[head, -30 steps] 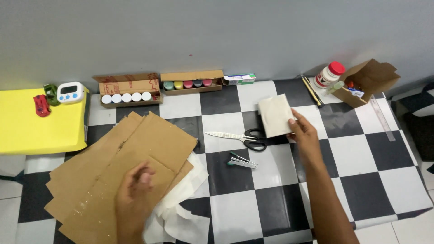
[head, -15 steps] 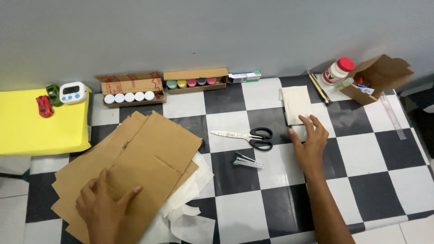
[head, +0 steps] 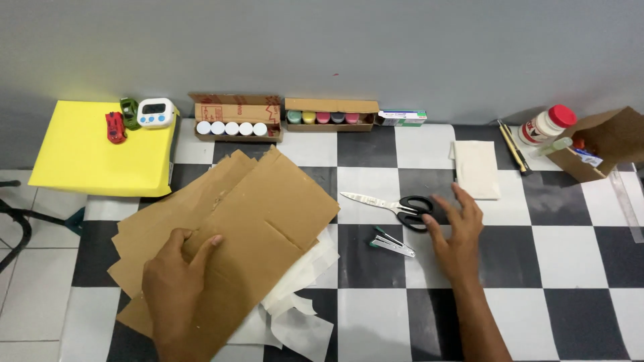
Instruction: Wrapping a small cardboard piece in white paper, stapling it, and then cutting a larger cardboard sheet with scissors.
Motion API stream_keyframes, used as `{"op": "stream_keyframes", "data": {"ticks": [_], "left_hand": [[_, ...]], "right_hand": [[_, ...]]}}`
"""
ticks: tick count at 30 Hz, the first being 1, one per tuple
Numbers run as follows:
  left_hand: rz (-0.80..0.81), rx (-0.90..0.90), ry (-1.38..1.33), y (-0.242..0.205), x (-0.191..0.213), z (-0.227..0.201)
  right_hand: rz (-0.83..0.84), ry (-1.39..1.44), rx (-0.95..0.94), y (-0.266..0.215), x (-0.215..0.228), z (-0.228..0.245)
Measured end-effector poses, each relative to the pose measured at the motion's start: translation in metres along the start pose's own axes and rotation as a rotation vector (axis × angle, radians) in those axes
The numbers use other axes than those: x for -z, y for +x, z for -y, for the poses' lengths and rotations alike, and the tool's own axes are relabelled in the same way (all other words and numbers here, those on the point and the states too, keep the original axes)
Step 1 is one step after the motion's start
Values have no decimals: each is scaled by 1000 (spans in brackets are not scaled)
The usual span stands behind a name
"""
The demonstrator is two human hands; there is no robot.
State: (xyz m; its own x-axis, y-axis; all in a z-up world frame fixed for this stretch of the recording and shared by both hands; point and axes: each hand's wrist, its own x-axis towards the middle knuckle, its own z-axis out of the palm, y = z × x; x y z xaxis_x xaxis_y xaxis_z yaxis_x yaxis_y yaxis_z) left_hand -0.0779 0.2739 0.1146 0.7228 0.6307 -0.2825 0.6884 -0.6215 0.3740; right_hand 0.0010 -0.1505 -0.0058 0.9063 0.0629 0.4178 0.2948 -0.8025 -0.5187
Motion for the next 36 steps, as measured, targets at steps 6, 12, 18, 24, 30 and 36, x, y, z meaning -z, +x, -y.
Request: {"op": "stream_keyframes", "data": {"ticks": [6,12,18,24,30,36], "left_hand": [[-119,-386,-10,-1,-14,-10],[-303,-713,-110,-5,-23,-44],[-607,-554,-550,-46,-53,-54],[-228,-97,-1634,-89,-117,-55],[448,-136,-1834,-111,-183,-72],[256,419,-1744,-102,-137,-109]], "right_hand": [[344,306,77,10,13,78],[465,994,-621,12,7,97],[187,1050,-746,1,12,76],[101,1300,-732,-16,10,55],[190,1284,-702,-25,3,73],[206,769,-566,-3,17,51]]}}
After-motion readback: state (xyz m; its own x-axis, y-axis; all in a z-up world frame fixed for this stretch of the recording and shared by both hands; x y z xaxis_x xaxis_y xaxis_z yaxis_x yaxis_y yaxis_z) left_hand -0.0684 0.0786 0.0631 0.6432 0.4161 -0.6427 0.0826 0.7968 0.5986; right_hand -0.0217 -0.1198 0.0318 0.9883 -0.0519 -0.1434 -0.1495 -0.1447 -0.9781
